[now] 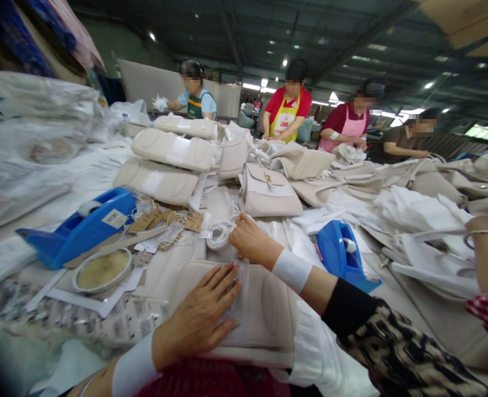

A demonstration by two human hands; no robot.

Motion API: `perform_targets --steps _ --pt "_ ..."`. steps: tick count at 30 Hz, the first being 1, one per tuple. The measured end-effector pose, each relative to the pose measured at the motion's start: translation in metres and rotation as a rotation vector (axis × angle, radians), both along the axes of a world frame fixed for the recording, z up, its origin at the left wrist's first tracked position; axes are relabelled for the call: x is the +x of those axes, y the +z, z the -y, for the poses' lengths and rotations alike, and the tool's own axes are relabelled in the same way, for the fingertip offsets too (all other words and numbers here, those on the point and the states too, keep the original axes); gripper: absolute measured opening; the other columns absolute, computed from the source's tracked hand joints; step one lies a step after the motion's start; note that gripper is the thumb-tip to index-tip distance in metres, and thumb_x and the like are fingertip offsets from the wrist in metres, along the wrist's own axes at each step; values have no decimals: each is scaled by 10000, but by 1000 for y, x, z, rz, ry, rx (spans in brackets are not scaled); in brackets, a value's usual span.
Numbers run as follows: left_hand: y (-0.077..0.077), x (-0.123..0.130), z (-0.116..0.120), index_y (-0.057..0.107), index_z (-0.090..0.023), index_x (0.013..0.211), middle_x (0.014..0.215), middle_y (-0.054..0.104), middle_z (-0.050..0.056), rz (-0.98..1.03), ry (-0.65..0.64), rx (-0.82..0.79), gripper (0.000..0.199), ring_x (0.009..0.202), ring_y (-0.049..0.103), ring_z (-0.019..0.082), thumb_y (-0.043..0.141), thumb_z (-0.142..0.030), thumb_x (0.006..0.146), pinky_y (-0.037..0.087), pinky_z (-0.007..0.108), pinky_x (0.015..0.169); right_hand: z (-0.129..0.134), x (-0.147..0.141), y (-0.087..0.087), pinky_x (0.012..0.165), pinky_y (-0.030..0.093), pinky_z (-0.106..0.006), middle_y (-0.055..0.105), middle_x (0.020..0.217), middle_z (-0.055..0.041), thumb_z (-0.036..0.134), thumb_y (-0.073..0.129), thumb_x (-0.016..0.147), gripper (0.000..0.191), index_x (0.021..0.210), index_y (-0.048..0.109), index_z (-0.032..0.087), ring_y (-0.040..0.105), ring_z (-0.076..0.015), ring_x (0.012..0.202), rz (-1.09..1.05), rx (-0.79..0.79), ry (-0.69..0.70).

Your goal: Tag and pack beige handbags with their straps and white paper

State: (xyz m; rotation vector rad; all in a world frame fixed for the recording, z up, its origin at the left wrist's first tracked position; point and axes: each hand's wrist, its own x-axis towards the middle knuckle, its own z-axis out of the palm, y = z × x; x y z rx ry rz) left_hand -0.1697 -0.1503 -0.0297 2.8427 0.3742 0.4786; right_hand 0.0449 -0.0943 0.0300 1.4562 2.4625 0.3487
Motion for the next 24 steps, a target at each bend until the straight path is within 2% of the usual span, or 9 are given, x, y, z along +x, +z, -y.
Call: perform_targets --steps 4,7,10,12,13,15,17,19,24 --pt "2 0 1 369 -164 1450 1593 233 129 -9 -1 16 672 1487 140 304 613 -369 859 191 488 1212 -24 14 8 1012 256 -381 693 845 -115 287 860 626 245 754 706 145 530 -283 1027 -231 43 -225" --pt "3 -1 1 363 -173 1457 1601 208 125 -6 0 18 669 1490 117 308 604 -372 865 201 506 1207 -22 26 17 1003 282 -402 665 1019 -145 218 691 806 116 886 686 134 515 -286 1089 -399 231 -459" --pt "4 -5 1 351 -181 1462 1605 189 131 -12 2 -15 717 1491 118 304 646 -342 828 220 511 1203 12 35 14 917 396 -397 604 1143 -180 268 449 941 284 1114 603 104 550 -279 1071 -514 413 -657" --pt "3 -6 0 384 -196 1438 1608 172 134 5 34 -48 701 1490 121 308 664 -279 801 241 517 1194 48 38 0 857 462 -363 580 1193 -190 356 340 973 419 1248 515 93 593 -255 1037 -658 474 -784" --pt "3 -5 0 409 -205 1419 1609 166 134 23 59 -62 671 1489 125 312 659 -242 797 255 521 1187 67 38 -10 862 477 -350 558 1251 -192 436 362 960 496 1312 467 103 604 -249 1050 -913 486 -893" --pt "3 -2 -1 432 -211 1395 1598 194 139 66 124 -72 617 1479 160 317 627 -192 810 287 525 1169 99 35 -30 899 484 -365 522 1324 -211 567 425 898 694 1423 356 118 609 -269 1103 -1262 329 -1043" --pt "4 4 -4 404 -193 1411 1547 306 155 98 204 -57 594 1442 259 313 590 -196 847 320 520 1148 120 30 -44 968 453 -398 552 1307 -209 629 478 837 815 1452 328 117 595 -293 1148 -1404 183 -1109" --pt "8 9 -9 386 -165 1417 1429 462 160 104 286 -28 564 1341 403 304 563 -246 888 355 512 1114 128 23 -50 1015 420 -417 577 1286 -200 655 515 788 864 1438 361 106 574 -309 1183 -1424 143 -1121" --pt "18 3 -15 466 -180 1345 1241 578 108 62 304 18 474 1170 506 276 573 -327 907 391 477 1055 128 7 -44 1000 445 -403 602 1253 -196 666 550 725 887 1386 423 88 581 -314 1178 -1471 171 -1116"
